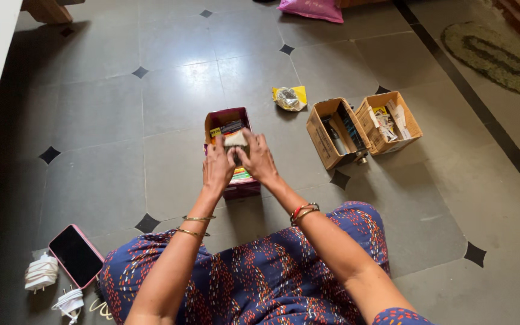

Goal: The person sits on the floor and organizes various items into cardboard boxes. They place orange and green packages into a pink box, then transfer metal tools into a brown box, and finally sort small wrapped packets into a third box.

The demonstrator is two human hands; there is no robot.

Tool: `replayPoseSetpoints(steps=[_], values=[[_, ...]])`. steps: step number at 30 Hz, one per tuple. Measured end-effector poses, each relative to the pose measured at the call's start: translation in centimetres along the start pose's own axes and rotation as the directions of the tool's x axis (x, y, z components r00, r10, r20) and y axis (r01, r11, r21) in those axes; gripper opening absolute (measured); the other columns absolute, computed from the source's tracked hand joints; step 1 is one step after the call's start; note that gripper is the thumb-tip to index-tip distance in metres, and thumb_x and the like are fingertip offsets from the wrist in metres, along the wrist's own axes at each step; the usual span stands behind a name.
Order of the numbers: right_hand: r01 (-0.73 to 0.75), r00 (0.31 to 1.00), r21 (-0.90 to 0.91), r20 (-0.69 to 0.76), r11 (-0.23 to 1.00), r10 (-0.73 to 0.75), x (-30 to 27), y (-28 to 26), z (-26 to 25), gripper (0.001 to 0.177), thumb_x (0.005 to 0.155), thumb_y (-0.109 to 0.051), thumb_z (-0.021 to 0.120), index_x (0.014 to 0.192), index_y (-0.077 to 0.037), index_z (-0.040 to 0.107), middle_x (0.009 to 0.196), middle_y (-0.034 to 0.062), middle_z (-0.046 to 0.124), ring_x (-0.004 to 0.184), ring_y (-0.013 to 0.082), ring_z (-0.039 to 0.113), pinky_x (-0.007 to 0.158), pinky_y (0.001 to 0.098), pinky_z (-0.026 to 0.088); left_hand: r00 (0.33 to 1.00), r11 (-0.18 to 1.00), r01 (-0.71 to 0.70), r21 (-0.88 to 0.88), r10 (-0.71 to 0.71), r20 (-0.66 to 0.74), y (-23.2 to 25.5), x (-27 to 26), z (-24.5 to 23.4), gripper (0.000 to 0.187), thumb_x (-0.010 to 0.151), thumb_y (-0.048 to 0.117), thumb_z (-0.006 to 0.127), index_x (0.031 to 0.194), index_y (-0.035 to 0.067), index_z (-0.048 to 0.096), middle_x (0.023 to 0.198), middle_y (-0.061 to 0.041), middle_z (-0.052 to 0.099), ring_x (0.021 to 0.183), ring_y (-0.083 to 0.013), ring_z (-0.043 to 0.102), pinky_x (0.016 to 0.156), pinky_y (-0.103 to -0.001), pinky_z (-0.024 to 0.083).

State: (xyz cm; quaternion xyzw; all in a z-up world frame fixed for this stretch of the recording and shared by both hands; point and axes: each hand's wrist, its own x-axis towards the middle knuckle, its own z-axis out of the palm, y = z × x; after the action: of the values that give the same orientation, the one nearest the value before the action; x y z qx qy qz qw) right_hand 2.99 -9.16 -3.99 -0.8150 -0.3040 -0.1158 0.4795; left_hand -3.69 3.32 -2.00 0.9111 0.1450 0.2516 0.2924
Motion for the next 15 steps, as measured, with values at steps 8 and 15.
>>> replayPoseSetpoints(steps=[8,15], values=[[0.205,0.973,-0.430,0.185,0.879,-0.137,-3.0,2.8,2.6,0.027,0.086,-0.012,0.065,0.105,0.005,0.061,0.133,0.0347,0.053,0.109,0.0450,0.060,0.092,0.0491,0.051,0.979,0.944,-0.032,0.329,-0.037,0.200,-6.3,-1.1,6.1,0.027,0.097,0.024,0.060,0.120,0.009,0.059,0.116,-0.023,0.057,0.096,-0.0451,0.069,0.073,-0.052,0.059],[0.317,0.925,-0.367,0.325,0.874,-0.198,-3.7,5.1,4.2,0.012,0.092,-0.010,0.056,0.095,-0.002,0.065,0.100,0.0187,0.063,0.099,0.0359,0.061,0.088,0.0482,0.051,0.937,0.857,-0.177,0.484,-0.005,0.350,-9.7,-1.1,11.2,0.025,0.095,0.017,0.056,0.092,0.004,0.077,0.117,-0.018,0.062,0.078,-0.0346,0.075,0.068,-0.044,0.062]])
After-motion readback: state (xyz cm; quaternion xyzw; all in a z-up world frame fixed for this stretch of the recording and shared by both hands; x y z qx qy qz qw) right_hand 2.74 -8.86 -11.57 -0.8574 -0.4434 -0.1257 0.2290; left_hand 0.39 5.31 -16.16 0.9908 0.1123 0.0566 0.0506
